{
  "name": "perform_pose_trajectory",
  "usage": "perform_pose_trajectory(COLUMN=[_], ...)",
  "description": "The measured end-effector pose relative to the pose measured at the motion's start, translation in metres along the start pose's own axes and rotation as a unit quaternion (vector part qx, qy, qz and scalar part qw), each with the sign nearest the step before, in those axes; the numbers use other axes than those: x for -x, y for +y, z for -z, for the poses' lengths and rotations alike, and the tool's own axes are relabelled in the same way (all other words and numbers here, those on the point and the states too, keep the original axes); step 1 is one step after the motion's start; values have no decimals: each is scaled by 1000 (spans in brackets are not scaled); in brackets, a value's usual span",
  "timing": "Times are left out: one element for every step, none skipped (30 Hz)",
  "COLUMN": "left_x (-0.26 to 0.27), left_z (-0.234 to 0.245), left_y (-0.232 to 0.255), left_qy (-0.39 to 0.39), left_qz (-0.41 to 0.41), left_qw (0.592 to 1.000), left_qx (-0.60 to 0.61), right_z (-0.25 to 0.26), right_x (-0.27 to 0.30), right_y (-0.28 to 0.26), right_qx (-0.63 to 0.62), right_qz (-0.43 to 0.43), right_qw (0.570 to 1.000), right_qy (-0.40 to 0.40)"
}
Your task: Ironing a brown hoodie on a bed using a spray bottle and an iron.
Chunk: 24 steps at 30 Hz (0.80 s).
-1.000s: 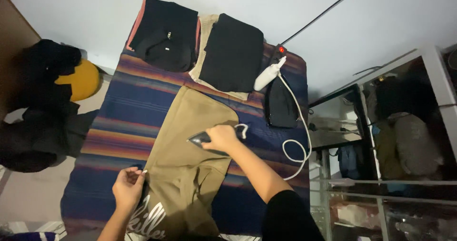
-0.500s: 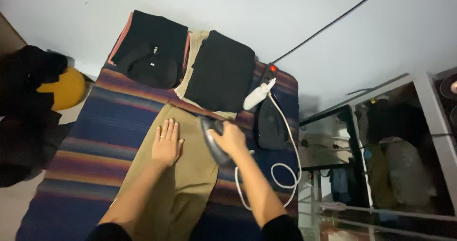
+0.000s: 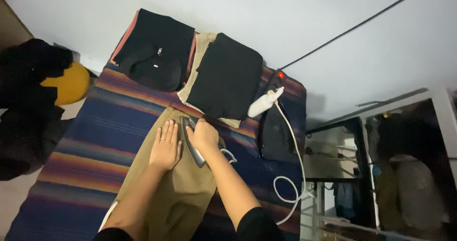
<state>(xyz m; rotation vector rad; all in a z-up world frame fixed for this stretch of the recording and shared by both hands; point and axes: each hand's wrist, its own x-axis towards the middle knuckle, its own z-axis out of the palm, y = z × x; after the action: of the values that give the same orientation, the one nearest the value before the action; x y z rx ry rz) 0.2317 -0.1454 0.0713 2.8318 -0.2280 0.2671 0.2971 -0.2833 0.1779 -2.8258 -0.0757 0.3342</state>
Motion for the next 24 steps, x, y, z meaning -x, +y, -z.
perform_pose_trajectory(left_x=[1, 2, 3, 4, 3, 3, 2, 1, 0, 1, 0, -1, -1, -2, -2, -2, -2, -2, -2, -2, -2, -1, -1, -1], left_z=[-1, -3, -5, -5, -4, -4, -3, -2, 0, 2, 3, 5, 4, 3, 2, 3, 2, 2, 2, 1, 0, 0, 0, 0], left_y=[-1, -3, -2, -1, -1, 0, -1, -1, 0, 1, 2, 2, 2, 2, 1, 1, 1, 1, 1, 1, 1, 1, 1, 1], left_qy=[0, 12, 23, 23, 24, 25, 25, 9, -7, -7, -18, -29, -29, -33, -38, -38, -42, -46, -47, -46, -44, -44, -39, -33], left_qz=[3, 8, 13, 15, 24, 32, 33, 37, 40, 39, 40, 41, 41, 42, 45, 46, 45, 44, 45, 44, 43, 44, 44, 43], left_qw=[1000, 1000, 999, 999, 999, 999, 999, 999, 999, 999, 999, 999, 999, 998, 998, 998, 998, 998, 998, 998, 998, 998, 998, 999], left_qx=[0, 11, 23, 24, 22, 21, 21, 7, -7, -7, -11, -14, -14, -11, -9, -9, -16, -23, -23, -22, -21, -20, -10, 1], right_z=[-1, -3, -4, -3, -2, -1, -2, -2, -2, -1, -1, 0, 1, 1, 2, 2, 0, 0, 1, 2, 3, 3, 3, 3], right_x=[-1, -2, -2, -3, -4, -4, -5, -5, -5, -4, -5, -6, -6, -5, -5, -5, -5, -5, -5, -4, -4, -3, -3, -3], right_y=[0, 0, 1, 2, 2, 1, 1, 1, 2, 2, 2, 2, 1, 0, -1, -1, 0, 0, 0, -1, -2, -2, -2, -2], right_qx=[1, -5, -9, -7, -1, 5, 5, 4, 2, 1, -1, -3, -2, -2, 0, 0, -3, -5, -5, 0, 6, 6, 2, -3], right_qz=[2, 5, 7, 8, 7, 7, 7, 9, 9, 9, 8, 6, 6, 3, 0, 1, 1, 2, 2, 1, 0, 1, 1, 1], right_qw=[1000, 1000, 1000, 1000, 1000, 1000, 1000, 1000, 1000, 1000, 1000, 1000, 1000, 1000, 1000, 1000, 1000, 1000, 1000, 1000, 1000, 1000, 1000, 1000], right_qy=[-1, 14, 29, 28, 20, 12, 12, 10, 8, 8, 8, 8, 9, 5, 0, -1, 3, 6, 5, 3, 1, 1, 2, 4])
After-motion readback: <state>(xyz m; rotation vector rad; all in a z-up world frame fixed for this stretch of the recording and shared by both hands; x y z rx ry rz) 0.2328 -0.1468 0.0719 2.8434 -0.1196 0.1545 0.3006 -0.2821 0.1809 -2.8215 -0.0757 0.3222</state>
